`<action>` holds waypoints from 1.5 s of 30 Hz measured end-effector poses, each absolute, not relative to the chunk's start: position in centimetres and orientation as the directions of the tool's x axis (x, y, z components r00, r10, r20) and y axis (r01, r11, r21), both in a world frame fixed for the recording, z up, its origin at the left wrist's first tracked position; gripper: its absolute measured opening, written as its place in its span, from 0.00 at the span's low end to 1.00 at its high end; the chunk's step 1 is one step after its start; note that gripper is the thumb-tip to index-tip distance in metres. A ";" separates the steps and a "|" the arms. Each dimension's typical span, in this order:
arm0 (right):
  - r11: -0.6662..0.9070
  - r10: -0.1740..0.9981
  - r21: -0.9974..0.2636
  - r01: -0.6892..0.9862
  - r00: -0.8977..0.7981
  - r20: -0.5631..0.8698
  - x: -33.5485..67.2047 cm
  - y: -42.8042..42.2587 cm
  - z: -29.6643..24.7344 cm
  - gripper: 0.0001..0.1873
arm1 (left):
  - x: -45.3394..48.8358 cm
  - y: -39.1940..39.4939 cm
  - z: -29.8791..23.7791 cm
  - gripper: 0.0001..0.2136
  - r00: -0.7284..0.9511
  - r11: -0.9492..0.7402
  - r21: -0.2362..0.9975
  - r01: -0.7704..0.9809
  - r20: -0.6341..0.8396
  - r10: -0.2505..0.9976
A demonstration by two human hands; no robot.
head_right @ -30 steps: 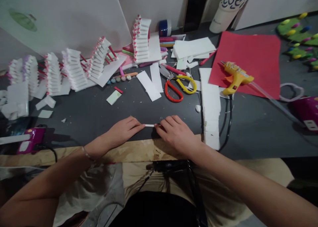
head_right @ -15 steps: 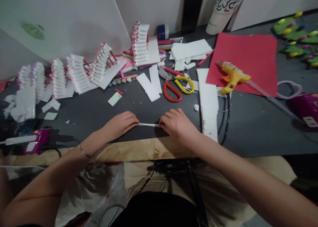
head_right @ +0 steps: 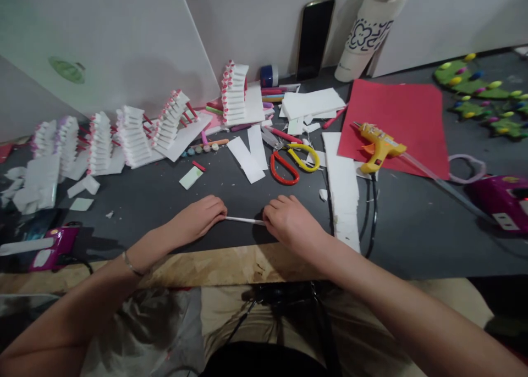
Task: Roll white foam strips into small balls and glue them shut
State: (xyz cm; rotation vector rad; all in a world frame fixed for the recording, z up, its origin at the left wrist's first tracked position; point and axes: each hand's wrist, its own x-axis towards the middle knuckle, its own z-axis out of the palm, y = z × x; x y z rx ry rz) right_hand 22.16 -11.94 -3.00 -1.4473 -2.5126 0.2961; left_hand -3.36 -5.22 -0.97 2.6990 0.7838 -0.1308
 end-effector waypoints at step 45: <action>0.560 0.810 -0.125 0.819 -0.509 0.291 22.5 -15.4 -3.9 0.10 | -1.3 -7.5 -1.7 0.09 0.858 -0.858 0.005 0.514 -0.017 0.514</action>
